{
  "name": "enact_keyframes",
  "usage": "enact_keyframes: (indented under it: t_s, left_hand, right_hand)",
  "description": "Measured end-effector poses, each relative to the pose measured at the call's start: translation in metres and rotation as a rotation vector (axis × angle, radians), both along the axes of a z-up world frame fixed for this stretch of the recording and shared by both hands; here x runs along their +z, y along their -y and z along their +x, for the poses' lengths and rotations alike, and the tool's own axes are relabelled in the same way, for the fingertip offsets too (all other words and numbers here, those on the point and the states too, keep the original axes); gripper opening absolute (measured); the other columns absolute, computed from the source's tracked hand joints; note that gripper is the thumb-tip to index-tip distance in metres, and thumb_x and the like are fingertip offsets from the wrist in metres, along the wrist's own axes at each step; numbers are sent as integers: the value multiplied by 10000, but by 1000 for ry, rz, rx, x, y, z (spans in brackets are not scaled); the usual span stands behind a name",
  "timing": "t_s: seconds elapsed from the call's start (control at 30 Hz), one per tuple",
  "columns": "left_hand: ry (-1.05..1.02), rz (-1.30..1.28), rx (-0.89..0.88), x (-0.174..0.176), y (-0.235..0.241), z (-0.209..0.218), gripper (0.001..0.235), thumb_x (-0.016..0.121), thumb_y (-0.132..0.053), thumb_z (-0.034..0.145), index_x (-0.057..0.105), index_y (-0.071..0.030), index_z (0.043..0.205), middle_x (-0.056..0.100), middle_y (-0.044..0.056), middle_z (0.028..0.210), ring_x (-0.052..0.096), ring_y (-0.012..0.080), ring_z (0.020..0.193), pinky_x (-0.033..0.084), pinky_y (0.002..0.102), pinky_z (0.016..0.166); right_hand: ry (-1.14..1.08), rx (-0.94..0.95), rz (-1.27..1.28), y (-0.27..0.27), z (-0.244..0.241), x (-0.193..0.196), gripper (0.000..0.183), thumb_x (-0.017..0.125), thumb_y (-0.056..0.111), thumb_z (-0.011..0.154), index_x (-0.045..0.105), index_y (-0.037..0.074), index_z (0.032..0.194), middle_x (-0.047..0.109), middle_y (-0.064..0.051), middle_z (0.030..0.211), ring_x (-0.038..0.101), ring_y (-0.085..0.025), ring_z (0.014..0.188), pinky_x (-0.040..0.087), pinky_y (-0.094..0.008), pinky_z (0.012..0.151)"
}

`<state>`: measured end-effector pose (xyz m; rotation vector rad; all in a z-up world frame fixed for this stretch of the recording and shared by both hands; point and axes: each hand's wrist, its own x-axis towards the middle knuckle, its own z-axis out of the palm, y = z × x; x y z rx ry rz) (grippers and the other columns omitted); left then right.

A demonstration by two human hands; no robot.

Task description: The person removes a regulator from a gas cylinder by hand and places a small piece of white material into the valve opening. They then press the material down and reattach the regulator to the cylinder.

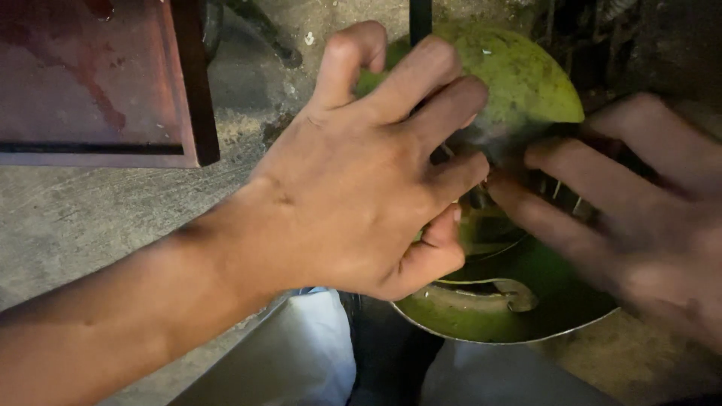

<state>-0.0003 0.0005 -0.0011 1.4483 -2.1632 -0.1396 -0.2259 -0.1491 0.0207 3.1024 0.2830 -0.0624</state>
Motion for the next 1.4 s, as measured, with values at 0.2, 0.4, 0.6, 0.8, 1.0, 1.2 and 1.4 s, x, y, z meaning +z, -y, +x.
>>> enact_keyframes:
  t_s: [0.2,0.4,0.6,0.8,1.0,1.2,1.4]
  left_hand:
    - [35,-2,17,0,-1,-1,365,645,-336,797,768,-39,968,590,175,1215,444,311,1288,323,561,1065]
    - [63,-2,25,0,0,-2,358,654,-366,826,770,-55,959,599,159,1236,443,301,1258,315,549,1067]
    - [31,-2,20,-2,-1,-3,330,629,-320,829,752,-36,944,583,163,1218,433,297,1266,310,551,1095]
    - [49,0,27,1,1,-3,319,650,-355,837,736,-56,906,587,166,1231,444,300,1264,317,558,1050]
    - [58,12,40,2,3,-5,318,659,-360,810,731,-61,891,597,163,1201,459,306,1233,327,560,1029]
    - [44,22,48,2,2,-5,356,659,-370,782,755,-68,945,601,156,1227,450,298,1253,328,562,1041]
    - [58,27,72,2,3,-7,386,650,-378,767,788,-86,979,610,138,1216,452,292,1247,336,554,1037]
  right_hand:
    - [-34,-68,-166,-19,0,8,617,640,284,692,745,105,1272,669,-89,1084,603,-268,898,538,-354,727]
    - [-243,-171,-389,-43,-5,10,570,617,264,838,669,151,1394,599,-22,947,597,-231,881,540,-300,734]
    - [-185,-285,-190,-45,-11,6,691,687,177,701,686,132,1390,643,-32,1002,622,-212,872,551,-306,741]
    - [-47,-369,288,-23,-17,2,766,794,190,615,639,91,1358,656,-123,1070,622,-260,864,543,-369,742]
    - [-72,-466,350,-17,-16,2,776,786,136,664,594,60,1413,665,-143,1145,665,-279,955,547,-409,810]
    - [-147,-395,302,-13,-11,0,809,771,84,583,643,166,1378,658,-102,1187,677,-285,947,576,-405,820]
    - [-153,-290,109,-12,-14,-4,806,736,158,577,658,193,1378,613,-131,1255,648,-300,969,571,-415,851]
